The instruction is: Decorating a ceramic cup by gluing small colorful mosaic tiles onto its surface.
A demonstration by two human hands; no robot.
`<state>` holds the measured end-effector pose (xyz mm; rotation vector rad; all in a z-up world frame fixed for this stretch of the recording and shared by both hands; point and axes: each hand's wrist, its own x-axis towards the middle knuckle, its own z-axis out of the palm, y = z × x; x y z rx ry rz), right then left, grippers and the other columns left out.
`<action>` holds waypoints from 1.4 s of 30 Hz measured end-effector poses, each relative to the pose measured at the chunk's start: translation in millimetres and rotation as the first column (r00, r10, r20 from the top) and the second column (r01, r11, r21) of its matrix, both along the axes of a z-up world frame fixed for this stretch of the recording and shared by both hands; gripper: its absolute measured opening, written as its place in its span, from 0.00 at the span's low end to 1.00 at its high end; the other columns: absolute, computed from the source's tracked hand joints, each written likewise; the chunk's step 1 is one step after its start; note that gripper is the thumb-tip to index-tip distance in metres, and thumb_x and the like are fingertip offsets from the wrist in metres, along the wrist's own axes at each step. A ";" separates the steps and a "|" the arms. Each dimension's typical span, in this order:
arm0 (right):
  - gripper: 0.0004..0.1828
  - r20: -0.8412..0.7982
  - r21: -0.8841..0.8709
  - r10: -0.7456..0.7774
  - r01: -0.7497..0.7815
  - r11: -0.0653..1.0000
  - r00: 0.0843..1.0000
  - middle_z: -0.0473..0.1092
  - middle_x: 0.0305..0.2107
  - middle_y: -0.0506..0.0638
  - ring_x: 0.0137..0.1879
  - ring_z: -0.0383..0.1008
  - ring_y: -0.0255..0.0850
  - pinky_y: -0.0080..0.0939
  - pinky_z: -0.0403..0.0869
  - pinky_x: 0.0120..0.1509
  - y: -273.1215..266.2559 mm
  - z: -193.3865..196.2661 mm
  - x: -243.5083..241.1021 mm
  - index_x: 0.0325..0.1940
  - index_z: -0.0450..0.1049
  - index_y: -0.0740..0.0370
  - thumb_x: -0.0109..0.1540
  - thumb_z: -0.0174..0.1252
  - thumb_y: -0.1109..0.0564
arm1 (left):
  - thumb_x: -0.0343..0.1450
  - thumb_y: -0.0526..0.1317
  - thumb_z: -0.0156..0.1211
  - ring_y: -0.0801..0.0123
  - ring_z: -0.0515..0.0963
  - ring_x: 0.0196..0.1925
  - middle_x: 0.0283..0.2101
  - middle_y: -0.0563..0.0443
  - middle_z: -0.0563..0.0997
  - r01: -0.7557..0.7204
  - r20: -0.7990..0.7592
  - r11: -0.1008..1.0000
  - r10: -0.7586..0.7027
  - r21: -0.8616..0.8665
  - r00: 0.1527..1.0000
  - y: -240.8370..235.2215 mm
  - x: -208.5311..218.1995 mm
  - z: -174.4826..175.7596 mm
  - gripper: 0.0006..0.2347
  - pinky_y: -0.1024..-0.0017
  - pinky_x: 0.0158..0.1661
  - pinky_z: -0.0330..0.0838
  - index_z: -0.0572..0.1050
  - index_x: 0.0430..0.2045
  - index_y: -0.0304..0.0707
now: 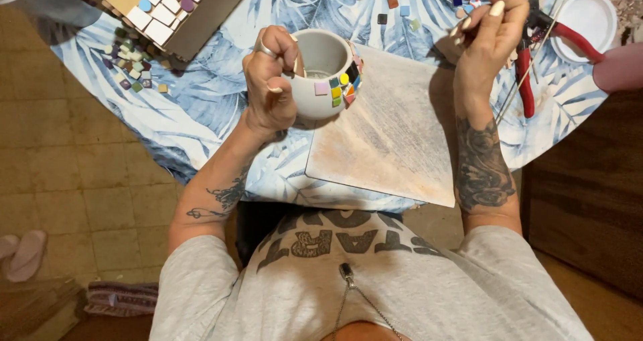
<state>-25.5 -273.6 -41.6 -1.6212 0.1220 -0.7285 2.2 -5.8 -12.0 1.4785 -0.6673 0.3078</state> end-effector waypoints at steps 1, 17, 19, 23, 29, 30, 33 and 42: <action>0.06 0.000 0.000 -0.002 0.002 1.000 1.000 0.59 0.24 0.49 0.26 0.58 0.35 0.32 0.62 0.30 1.6 1.1 0.2 0.42 0.57 0.59 0.64 0.33 0.61 | 0.63 0.66 0.25 0.72 0.57 0.20 0.18 0.53 0.59 0.002 0.000 1.000 -0.002 0.000 1.000 -0.2 0.1 -0.3 0.27 0.76 0.23 0.53 0.56 0.16 0.37; 0.16 -0.071 -0.768 0.274 -0.227 0.599 0.959 0.58 0.14 0.52 0.20 0.57 0.40 0.37 0.56 0.21 19.8 0.8 1.0 0.22 0.62 0.68 0.65 0.43 0.60 | 0.65 0.63 0.30 0.70 0.56 0.21 0.18 0.52 0.59 -0.071 0.094 0.995 0.077 -0.067 0.993 -5.3 9.3 -5.0 0.25 0.73 0.27 0.53 0.57 0.14 0.36; 0.15 -0.070 -0.791 0.292 -0.231 0.566 0.954 0.60 0.16 0.55 0.21 0.59 0.42 0.39 0.57 0.24 21.9 6.8 0.2 0.23 0.64 0.71 0.64 0.44 0.61 | 0.65 0.63 0.30 0.71 0.56 0.18 0.15 0.52 0.59 -0.083 0.097 0.994 0.090 -0.069 0.991 -5.7 10.1 -3.3 0.25 0.73 0.26 0.52 0.56 0.15 0.36; 0.12 -0.058 -0.813 0.296 -0.217 0.540 0.954 0.64 0.17 0.56 0.22 0.63 0.43 0.39 0.63 0.25 20.5 5.2 0.9 0.25 0.67 0.71 0.62 0.46 0.63 | 0.64 0.63 0.32 0.71 0.55 0.17 0.12 0.52 0.57 -0.108 0.065 0.990 0.114 -0.092 0.991 -7.2 10.4 -2.3 0.25 0.74 0.26 0.51 0.55 0.16 0.36; 0.11 -0.046 -0.824 0.280 -0.195 0.531 0.959 0.64 0.16 0.53 0.21 0.63 0.41 0.36 0.62 0.23 18.6 2.6 0.3 0.24 0.67 0.68 0.61 0.49 0.62 | 0.65 0.63 0.33 0.72 0.54 0.15 0.10 0.52 0.56 -0.141 0.047 0.987 0.145 -0.082 0.988 -9.9 10.4 -7.4 0.26 0.74 0.28 0.53 0.54 0.14 0.35; 0.11 -0.044 -0.826 0.278 -0.192 0.530 0.959 0.64 0.16 0.52 0.21 0.64 0.41 0.36 0.63 0.24 19.3 2.4 0.7 0.23 0.67 0.67 0.60 0.50 0.62 | 0.64 0.64 0.33 0.73 0.53 0.15 0.09 0.52 0.56 -0.140 0.030 0.987 0.143 -0.082 0.989 -9.1 10.4 -8.3 0.26 0.74 0.28 0.52 0.54 0.15 0.36; 0.06 -0.046 -0.816 0.284 -0.200 0.542 0.958 0.67 0.20 0.55 0.24 0.67 0.43 0.36 0.66 0.27 19.8 3.8 0.3 0.26 0.68 0.69 0.58 0.51 0.64 | 0.65 0.63 0.33 0.72 0.55 0.17 0.10 0.52 0.58 -0.114 0.031 0.992 0.116 -0.053 0.993 -7.8 9.1 -3.3 0.26 0.75 0.26 0.51 0.55 0.16 0.34; 0.07 -0.035 -0.829 -0.172 0.067 0.554 0.985 0.70 0.29 0.55 0.36 0.69 0.44 0.42 0.69 0.40 -8.4 -2.0 12.8 0.34 0.70 0.65 0.54 0.48 0.69 | 0.65 0.63 0.33 0.71 0.58 0.17 0.14 0.51 0.59 -0.107 0.044 0.992 0.110 -0.072 0.993 -2.8 12.3 -7.8 0.26 0.76 0.21 0.51 0.56 0.15 0.34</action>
